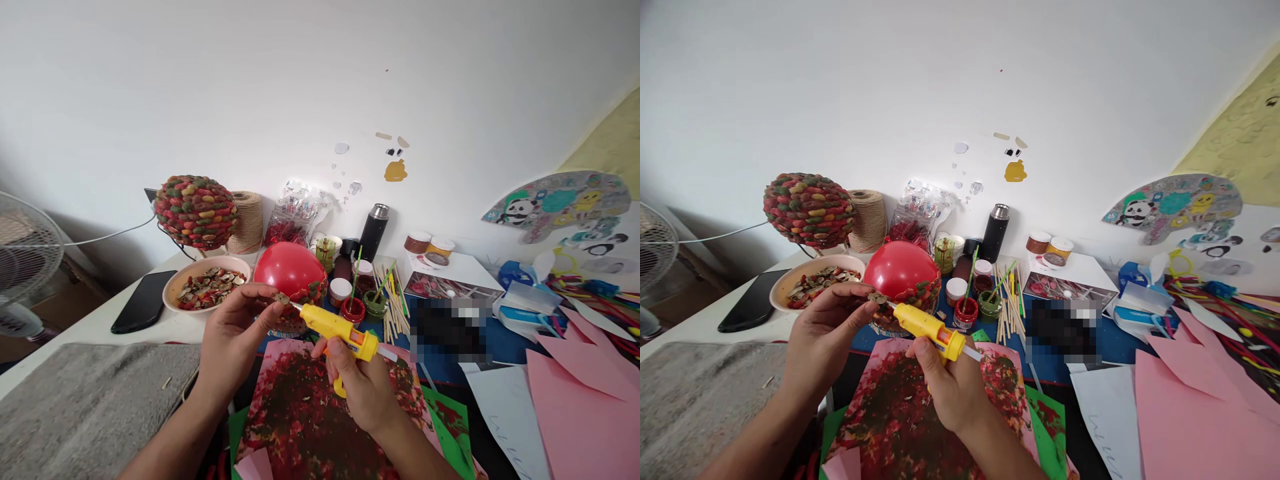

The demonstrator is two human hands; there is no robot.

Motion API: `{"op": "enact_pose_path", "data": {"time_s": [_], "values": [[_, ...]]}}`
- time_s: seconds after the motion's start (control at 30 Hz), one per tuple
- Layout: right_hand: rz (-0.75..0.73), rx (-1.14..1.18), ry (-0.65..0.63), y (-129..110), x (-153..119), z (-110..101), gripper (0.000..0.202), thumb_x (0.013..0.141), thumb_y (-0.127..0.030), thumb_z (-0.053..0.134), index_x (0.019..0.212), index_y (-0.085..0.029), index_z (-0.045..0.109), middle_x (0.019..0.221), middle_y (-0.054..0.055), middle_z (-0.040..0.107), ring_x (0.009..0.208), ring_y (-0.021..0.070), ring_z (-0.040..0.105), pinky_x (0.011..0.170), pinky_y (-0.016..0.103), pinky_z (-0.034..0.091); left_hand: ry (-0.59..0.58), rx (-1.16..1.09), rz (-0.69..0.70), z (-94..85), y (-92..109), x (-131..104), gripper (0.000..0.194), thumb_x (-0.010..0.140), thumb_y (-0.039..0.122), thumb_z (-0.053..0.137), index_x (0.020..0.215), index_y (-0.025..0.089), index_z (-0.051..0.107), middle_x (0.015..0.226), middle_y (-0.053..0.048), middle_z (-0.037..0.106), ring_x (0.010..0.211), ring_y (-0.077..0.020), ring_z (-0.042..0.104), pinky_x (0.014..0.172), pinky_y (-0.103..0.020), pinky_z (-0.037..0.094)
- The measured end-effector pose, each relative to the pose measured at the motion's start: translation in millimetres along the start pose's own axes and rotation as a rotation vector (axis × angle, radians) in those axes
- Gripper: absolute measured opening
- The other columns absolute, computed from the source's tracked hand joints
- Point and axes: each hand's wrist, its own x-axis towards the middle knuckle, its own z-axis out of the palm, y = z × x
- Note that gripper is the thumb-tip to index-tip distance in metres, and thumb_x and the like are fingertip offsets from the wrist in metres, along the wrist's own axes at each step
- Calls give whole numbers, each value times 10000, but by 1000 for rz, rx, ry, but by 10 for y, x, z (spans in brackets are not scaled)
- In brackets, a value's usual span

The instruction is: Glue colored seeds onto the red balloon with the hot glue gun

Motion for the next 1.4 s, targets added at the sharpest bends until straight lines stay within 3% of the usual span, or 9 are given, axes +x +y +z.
{"op": "enact_pose_path", "data": {"time_s": [0.27,0.6,0.8,0.93,1.03,1.1,1.27,1.33,1.4], "values": [[-53,104,56,60,-14,-13,658,1034,-785,606,866,-183,811,617,-11,546,527,137,507,513,262,417,-54,-20,-36,-14,-8,4,245,863,376,938,996,223,800,920,-24,797,781,-165,755,712,-237,650],[45,139,176,6,20,-9,755,945,-888,619,645,-194,630,584,9,554,516,137,504,492,254,406,-515,43,-22,23,84,-124,97,960,274,842,1037,234,797,1136,-93,859,1103,-261,813,959,-337,642],[65,167,174,-43,15,4,806,921,-906,629,1051,-138,837,633,24,620,548,165,545,485,260,427,-590,150,21,48,86,-150,59,991,285,788,1012,230,796,1152,-132,867,1105,-296,817,974,-410,647],[86,152,177,-74,18,-2,856,914,-932,602,1095,-132,849,632,27,615,531,168,522,471,274,419,-581,144,19,55,99,-158,45,973,281,804,1005,248,801,1144,-128,871,1022,-286,835,941,-422,668],[69,108,191,-79,17,-12,857,927,-935,575,1092,-142,854,633,28,613,527,170,510,477,286,426,-591,129,19,70,120,-167,43,960,262,806,995,236,809,1180,-150,870,1085,-313,834,961,-447,673],[56,91,195,-68,11,-19,838,939,-928,568,1086,-154,855,643,34,621,537,180,524,478,292,434,-606,116,1,88,139,-176,41,953,258,805,978,226,812,1159,-161,874,1048,-316,841,906,-435,690],[-18,40,263,-5,-6,-29,730,947,-891,616,975,-201,852,755,83,702,706,244,650,643,348,570,-729,25,-189,111,183,-180,51,942,273,797,950,232,826,1158,-168,870,641,-216,777,544,-323,652],[-38,19,280,5,3,-35,734,962,-886,599,978,-202,862,790,86,718,718,238,651,684,358,583,-800,6,-248,96,191,-164,41,932,251,799,942,243,839,1227,-171,854,611,-197,760,511,-307,634],[-30,12,282,-4,24,-43,765,974,-890,566,1043,-195,877,778,71,705,657,211,615,617,335,558,-858,17,-257,75,190,-147,56,925,230,801,939,253,850,1269,-167,841,658,-205,781,538,-306,642]]}}
